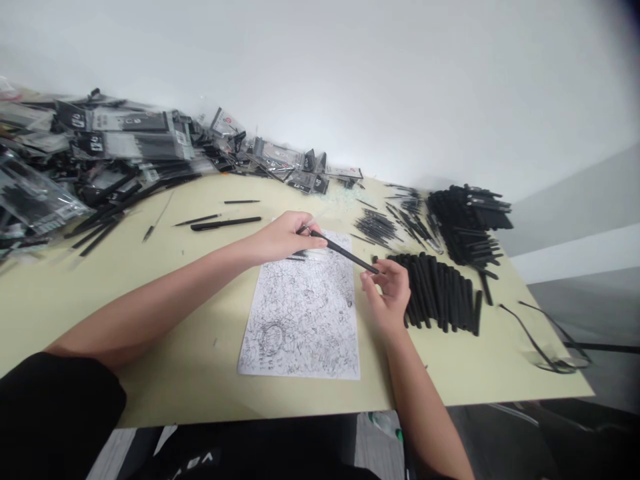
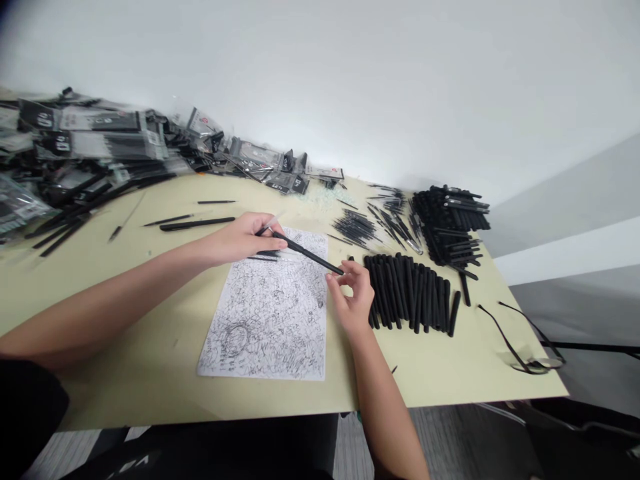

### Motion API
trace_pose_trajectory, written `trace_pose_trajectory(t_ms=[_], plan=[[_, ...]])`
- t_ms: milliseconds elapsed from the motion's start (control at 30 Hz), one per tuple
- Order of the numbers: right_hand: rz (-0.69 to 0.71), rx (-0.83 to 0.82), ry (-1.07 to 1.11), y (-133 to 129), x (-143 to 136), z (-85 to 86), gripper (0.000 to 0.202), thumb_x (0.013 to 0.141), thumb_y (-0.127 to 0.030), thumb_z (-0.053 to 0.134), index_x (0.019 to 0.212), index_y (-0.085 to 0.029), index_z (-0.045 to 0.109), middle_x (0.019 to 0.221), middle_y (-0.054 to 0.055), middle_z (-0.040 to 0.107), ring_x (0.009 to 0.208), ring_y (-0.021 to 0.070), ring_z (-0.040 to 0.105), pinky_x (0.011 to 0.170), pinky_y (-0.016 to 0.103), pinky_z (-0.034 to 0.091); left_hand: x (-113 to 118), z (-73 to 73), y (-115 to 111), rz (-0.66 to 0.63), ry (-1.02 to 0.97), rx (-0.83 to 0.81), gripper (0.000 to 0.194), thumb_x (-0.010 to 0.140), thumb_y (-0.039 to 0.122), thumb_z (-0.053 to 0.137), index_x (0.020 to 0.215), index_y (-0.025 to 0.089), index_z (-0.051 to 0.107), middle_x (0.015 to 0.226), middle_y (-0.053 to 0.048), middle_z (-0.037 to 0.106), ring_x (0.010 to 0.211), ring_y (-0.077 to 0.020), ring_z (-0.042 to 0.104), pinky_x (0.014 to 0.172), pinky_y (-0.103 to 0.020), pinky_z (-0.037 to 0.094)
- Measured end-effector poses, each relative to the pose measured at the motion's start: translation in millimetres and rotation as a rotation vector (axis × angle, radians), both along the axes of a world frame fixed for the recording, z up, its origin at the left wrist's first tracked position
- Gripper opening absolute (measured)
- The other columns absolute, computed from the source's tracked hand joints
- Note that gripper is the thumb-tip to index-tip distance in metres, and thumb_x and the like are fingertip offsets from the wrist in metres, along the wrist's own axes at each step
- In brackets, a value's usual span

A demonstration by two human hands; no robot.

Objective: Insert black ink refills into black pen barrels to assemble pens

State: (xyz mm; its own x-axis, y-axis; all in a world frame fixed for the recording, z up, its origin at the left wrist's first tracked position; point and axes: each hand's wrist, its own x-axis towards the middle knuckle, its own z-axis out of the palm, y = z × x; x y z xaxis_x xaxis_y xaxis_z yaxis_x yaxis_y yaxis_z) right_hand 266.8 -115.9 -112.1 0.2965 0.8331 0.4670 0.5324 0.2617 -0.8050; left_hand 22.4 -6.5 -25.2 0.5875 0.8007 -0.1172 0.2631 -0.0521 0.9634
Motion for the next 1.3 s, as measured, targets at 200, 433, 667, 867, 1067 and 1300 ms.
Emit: trace_pose_trajectory(t_ms=[200,433,667,867,1067,1300], plan=[[0.055,-0.039,-0.104,-0.8,2.0,4.6,0.024,0.095,-0.035,0.053,0.078,-0.020,0.062,0.065,-0.001,0.060,0.056,0.0117,0.057,0.056,0.027,0.047,-0.7,-0.4,-0.2,-0.020,-0.004,0.021,0.020,0.078,0.028,0.071,0.079,0.016,0.056,0.063,0.006,0.040,0.054,-0.0073,0.039,0.051,-0.025,0.030],[0.021,0.031,-0.150,0.2,0.4,2.9,0.020,0.084,-0.035,0.069,0.096,-0.021,0.064,0.080,0.001,0.067,0.061,0.0134,0.061,0.053,0.027,0.047,-0.1,0.6,-0.4,0.002,0.012,0.003,0.019,0.079,0.027,0.070,0.077,0.016,0.054,0.064,0.006,0.041,0.055,-0.0075,0.039,0.052,-0.025,0.030],[0.002,-0.022,-0.186,1.6,3.3,1.3,0.019,0.088,-0.040,0.064,0.086,-0.021,0.065,0.073,0.000,0.066,0.057,0.0126,0.058,0.058,0.029,0.048,0.0,0.6,-0.8,-0.015,0.002,0.005,0.019,0.078,0.026,0.071,0.078,0.017,0.054,0.063,0.006,0.041,0.054,-0.0068,0.038,0.051,-0.025,0.028],[0.032,-0.059,-0.189,0.5,4.5,1.6,0.021,0.090,-0.042,0.061,0.084,-0.022,0.065,0.061,-0.004,0.058,0.055,0.0124,0.054,0.060,0.028,0.046,-1.5,-1.5,-0.2,-0.032,0.000,-0.001,0.020,0.077,0.026,0.072,0.079,0.017,0.054,0.063,0.006,0.040,0.052,-0.0067,0.038,0.051,-0.025,0.027],[0.059,-0.089,-0.200,0.6,2.9,3.0,0.025,0.091,-0.044,0.058,0.083,-0.021,0.064,0.059,-0.004,0.054,0.053,0.0125,0.051,0.056,0.028,0.043,-2.5,-0.6,-0.8,-0.051,-0.026,-0.005,0.020,0.077,0.026,0.072,0.080,0.017,0.053,0.061,0.007,0.039,0.051,-0.0063,0.037,0.051,-0.025,0.027],[0.094,-0.094,-0.215,0.2,0.0,8.0,0.029,0.094,-0.043,0.052,0.078,-0.021,0.062,0.059,-0.003,0.054,0.055,0.0130,0.050,0.055,0.027,0.041,-3.2,1.1,-2.4,-0.067,-0.039,-0.014,0.020,0.078,0.024,0.071,0.080,0.017,0.052,0.061,0.007,0.039,0.051,-0.0057,0.034,0.051,-0.024,0.027]])
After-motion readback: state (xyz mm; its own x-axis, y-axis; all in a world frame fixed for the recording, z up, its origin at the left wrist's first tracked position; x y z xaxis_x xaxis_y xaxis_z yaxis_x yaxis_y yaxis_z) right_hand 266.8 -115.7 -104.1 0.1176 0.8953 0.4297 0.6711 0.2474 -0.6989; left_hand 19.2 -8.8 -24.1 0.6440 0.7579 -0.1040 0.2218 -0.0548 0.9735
